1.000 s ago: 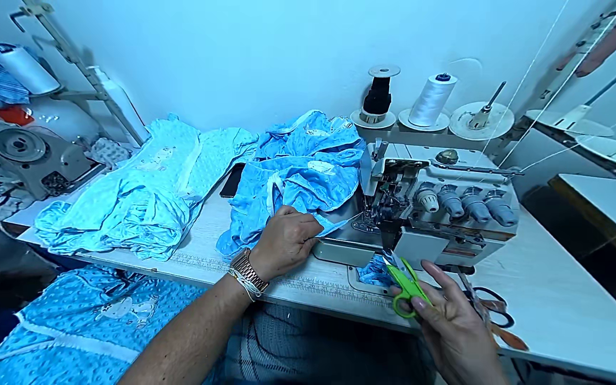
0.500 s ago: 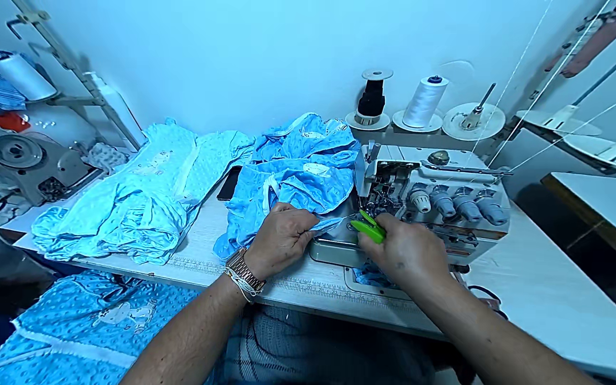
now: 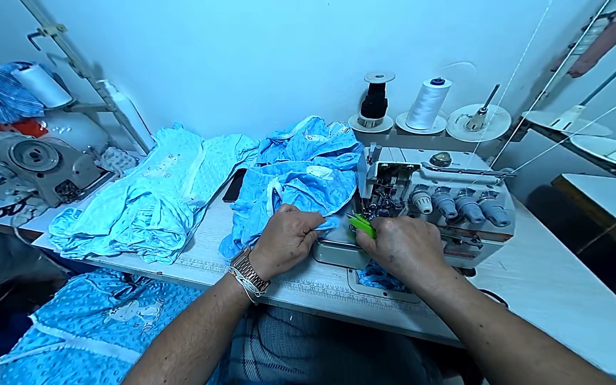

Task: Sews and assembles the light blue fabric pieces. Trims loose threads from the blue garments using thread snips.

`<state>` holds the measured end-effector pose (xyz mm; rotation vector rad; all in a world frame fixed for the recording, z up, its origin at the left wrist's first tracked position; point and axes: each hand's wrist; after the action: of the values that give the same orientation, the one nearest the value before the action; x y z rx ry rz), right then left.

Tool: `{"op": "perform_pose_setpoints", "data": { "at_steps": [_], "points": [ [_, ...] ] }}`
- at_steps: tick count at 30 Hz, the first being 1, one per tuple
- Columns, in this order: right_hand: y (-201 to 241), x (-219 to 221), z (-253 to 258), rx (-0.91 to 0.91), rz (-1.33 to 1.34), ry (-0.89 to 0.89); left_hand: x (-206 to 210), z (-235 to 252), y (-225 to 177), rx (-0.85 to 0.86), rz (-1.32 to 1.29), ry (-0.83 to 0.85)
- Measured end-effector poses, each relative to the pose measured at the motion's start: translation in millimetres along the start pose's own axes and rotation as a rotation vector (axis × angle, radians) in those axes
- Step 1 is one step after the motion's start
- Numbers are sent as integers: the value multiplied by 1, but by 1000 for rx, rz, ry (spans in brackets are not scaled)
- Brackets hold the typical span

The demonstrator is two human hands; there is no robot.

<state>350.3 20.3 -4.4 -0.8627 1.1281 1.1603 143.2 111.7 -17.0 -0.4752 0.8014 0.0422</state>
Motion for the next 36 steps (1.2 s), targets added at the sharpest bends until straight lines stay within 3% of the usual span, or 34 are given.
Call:
{"op": "perform_pose_setpoints", "data": {
  "at_steps": [4,6,10,13,16,20,24,28,31,36],
  "points": [
    [-19,14,-8,-124,291,-344,-29,0,-8,-406,-582,-376],
    [-24,14,-15,-51,682,-226,-49,1,-10,-490,-704,-535],
    [-18,32,-30,83,1652,-80,-79,-2,-22,-533,-778,-691],
    [-12,45,-36,25,1881,-86,-97,-7,-27,-474,-809,-799],
    [-2,44,-38,-46,1736,-111,-115,-11,-33,-447,-821,-898],
    [22,26,-22,-184,1048,-370,-136,-18,-36,-427,-801,-944],
    [55,18,16,-406,707,-517,-147,-22,-42,-419,-809,-964],
    [72,23,50,-342,565,-494,-163,-23,-43,-411,-765,-952],
    [66,18,59,-393,534,-502,-180,-19,-31,-362,-710,-964],
    [57,9,60,-347,484,-290,-215,12,21,-327,-605,-1108]
  ]
}}
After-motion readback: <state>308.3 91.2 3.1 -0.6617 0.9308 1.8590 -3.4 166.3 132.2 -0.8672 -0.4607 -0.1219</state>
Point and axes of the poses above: each hand's wrist, its own z-axis towards the middle knuckle, its own x-axis out of the palm, y = z × x
